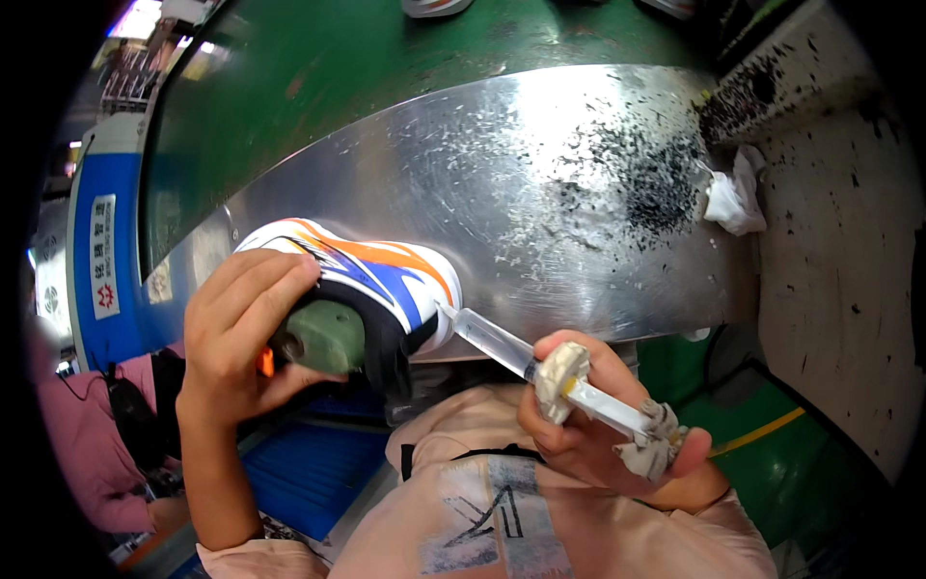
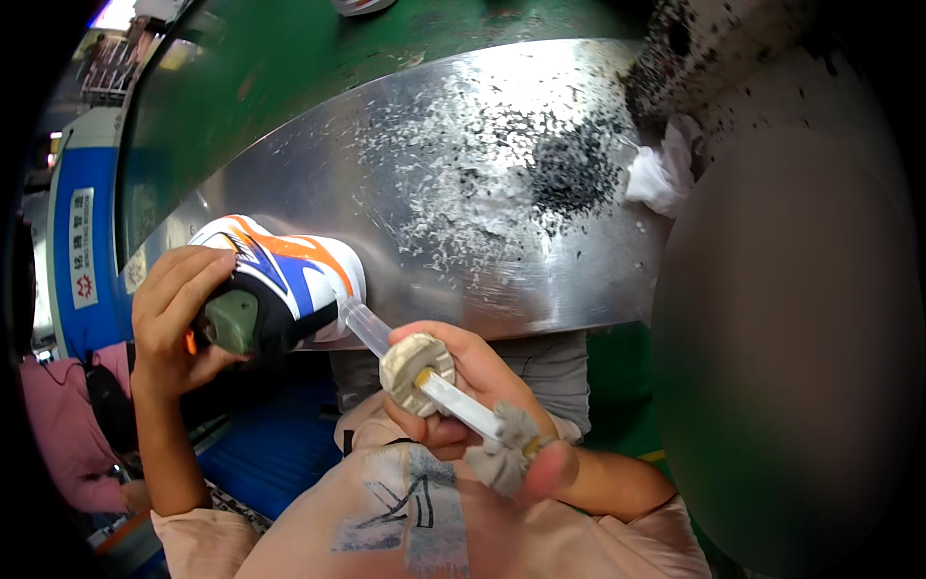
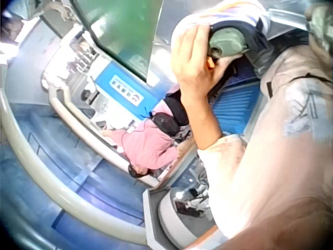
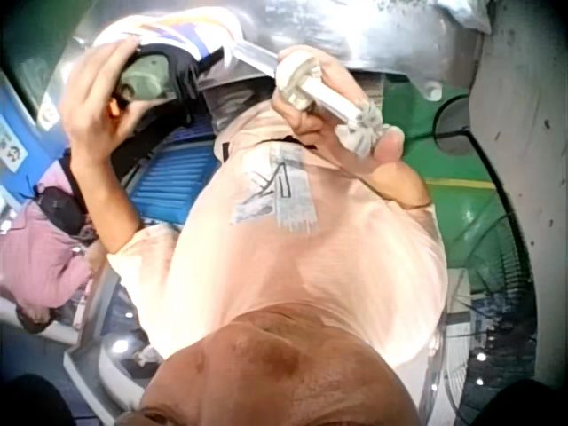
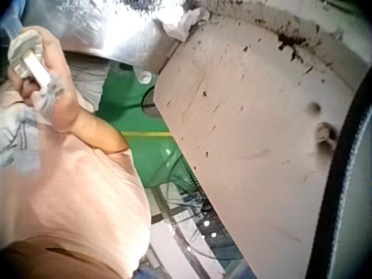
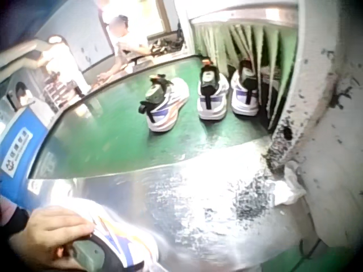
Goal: The person picks up shoes from a conveyor belt, uses a syringe to apply a clear substance to the seam between the upper and the sole, and then places the shoes back onto the belt.
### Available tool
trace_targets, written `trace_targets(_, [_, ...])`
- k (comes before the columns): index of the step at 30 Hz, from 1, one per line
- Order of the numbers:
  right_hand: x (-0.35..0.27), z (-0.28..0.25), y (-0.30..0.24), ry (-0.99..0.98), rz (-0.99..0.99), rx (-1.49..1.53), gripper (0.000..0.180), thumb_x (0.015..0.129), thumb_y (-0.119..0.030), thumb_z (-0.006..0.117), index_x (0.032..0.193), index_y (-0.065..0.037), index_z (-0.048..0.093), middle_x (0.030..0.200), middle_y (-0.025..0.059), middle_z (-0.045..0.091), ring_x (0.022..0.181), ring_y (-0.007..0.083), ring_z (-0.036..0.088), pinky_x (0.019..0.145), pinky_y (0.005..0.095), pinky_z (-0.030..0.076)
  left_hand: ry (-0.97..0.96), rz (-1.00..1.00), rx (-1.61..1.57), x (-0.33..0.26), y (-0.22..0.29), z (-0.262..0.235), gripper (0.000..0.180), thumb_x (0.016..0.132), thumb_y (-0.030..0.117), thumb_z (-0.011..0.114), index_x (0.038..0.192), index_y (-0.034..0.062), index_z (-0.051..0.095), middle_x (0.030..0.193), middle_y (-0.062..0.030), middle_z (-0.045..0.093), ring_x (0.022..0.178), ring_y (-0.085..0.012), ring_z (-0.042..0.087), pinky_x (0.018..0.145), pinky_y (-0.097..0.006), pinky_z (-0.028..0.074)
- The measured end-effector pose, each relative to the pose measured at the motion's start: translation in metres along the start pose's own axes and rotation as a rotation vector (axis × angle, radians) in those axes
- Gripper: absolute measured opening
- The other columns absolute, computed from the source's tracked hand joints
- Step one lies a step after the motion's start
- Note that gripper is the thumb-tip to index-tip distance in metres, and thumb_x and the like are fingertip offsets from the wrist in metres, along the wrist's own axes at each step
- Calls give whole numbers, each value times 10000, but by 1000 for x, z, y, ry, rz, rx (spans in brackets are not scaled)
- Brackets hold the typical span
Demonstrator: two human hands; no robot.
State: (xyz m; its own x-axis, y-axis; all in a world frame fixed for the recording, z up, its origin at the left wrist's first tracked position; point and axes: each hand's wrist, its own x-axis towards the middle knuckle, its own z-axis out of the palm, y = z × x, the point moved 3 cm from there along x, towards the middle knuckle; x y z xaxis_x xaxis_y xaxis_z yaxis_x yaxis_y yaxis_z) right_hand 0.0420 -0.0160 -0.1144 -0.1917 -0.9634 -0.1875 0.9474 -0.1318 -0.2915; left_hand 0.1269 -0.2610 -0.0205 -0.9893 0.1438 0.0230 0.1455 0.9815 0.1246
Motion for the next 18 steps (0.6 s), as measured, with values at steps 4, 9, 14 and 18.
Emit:
trace_targets(4, [-2, -5, 4, 63, 13, 43, 1323, 512, -818, 711, 1460, -51, 195, 919, 65, 472, 637, 16, 350, 538, 134, 311, -62, 103, 59, 19, 0, 0, 686, 701, 443, 727, 1181, -28, 596, 909, -162, 621, 750, -324, 599, 660, -391, 483])
trace_targets(9, [2, 5, -19, 152, 63, -18, 1371, 499, -822, 713, 1459, -9, 165, 975, 87, 482, 708, 36, 387, 597, 138, 340, -46, -120, 54, 23, 24, 7, 623, 771, 312, 701, 1240, -70, 556, 779, -166, 595, 642, -304, 570, 595, -381, 457])
trace_targets(14, [-6, 2, -6, 60, -98, 81, 1406, 512, -797, 731, 1458, 42, 116, 1033, 106, 460, 795, 60, 394, 664, 157, 334, 14, -422, 15, 31, 51, 9, 496, 863, 207, 640, 1226, -113, 529, 611, -170, 552, 511, -312, 552, 506, -382, 415])
trace_targets(18, [-5, 7, 1, 64, -135, 41, 1367, 539, -744, 750, 1461, 39, 112, 1071, 102, 449, 842, 78, 405, 708, 178, 353, 50, -569, -3, 41, 59, 10, 409, 881, 171, 606, 1159, -125, 552, 599, -210, 571, 510, -357, 583, 492, -410, 417])
